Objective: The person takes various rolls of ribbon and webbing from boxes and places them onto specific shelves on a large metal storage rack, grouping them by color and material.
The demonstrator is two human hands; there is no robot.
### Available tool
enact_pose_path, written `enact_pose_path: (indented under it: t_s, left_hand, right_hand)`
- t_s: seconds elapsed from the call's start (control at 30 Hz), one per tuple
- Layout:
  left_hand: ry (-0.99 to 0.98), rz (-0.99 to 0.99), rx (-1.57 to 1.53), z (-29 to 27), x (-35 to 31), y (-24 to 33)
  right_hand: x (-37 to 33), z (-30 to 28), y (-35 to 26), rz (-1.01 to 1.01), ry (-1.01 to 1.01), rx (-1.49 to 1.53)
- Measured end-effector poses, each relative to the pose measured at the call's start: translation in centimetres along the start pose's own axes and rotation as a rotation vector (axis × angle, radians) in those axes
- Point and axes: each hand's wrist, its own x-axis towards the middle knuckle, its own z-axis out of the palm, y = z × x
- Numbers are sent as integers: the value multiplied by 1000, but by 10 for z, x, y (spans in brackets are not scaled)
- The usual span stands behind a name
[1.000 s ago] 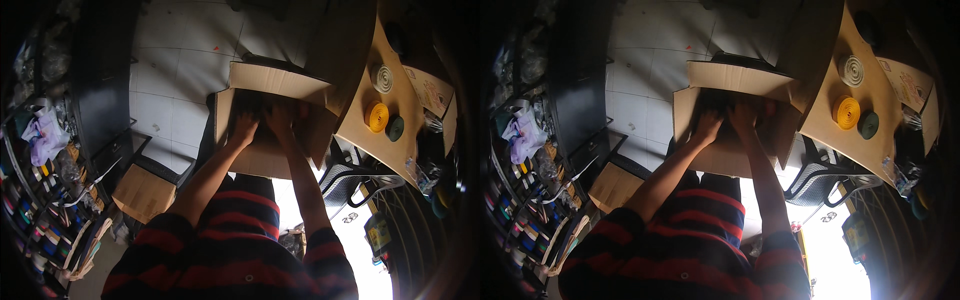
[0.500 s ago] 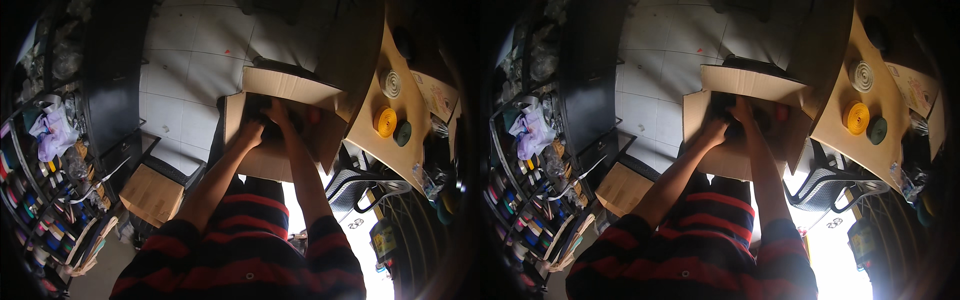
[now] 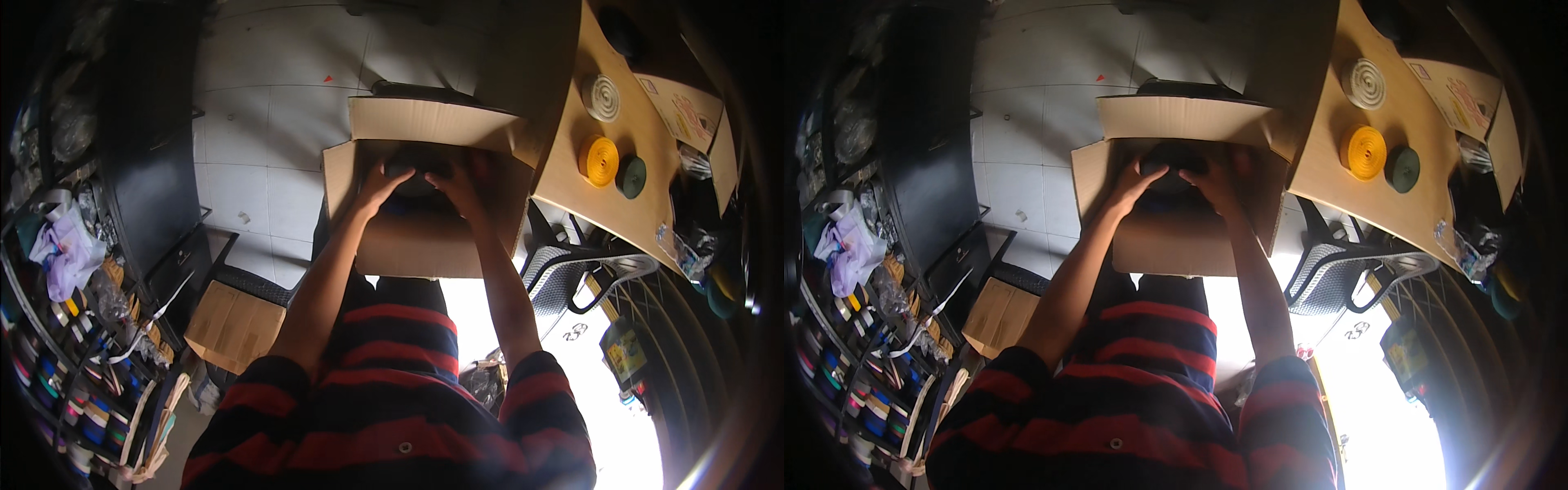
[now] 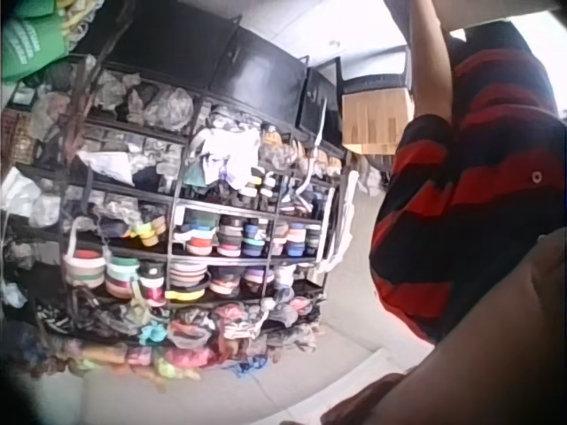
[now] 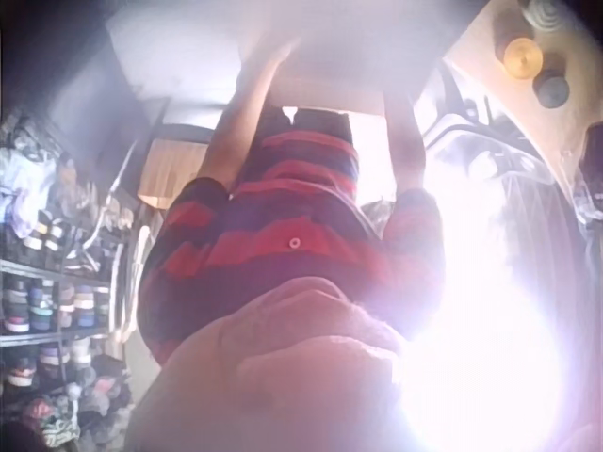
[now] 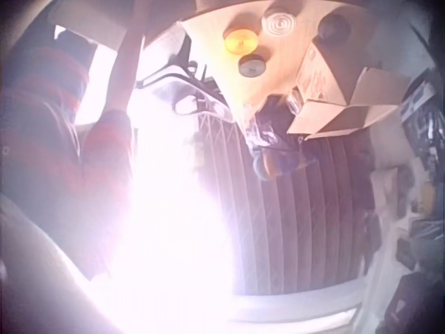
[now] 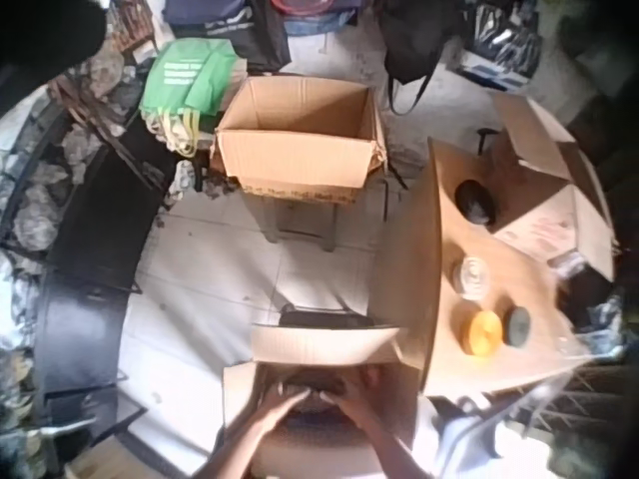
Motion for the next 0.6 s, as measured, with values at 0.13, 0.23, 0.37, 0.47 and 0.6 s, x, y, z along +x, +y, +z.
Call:
enact_pose_path:
  t_s: [0.13,0.23,0.37,0.47,0.6]
  left_hand:
    - [25,74,-79,2,-9,13]
    - [156,41,-70,1,-16,25]
    - [278,-17,19,-1,-7,5]
    - [260,-21,129,0,-2,-7]
    - [243,-28,175,1,-6,-12]
  right_hand:
    - [1,-16,28,21,16,-71]
    - [5,-22,45,-39,18,-337]
    - [-1,-12,44,-213,11,-608]
    - [2,-3,73,-219,105,-432]
    - [14,1,91,-159,104,-307]
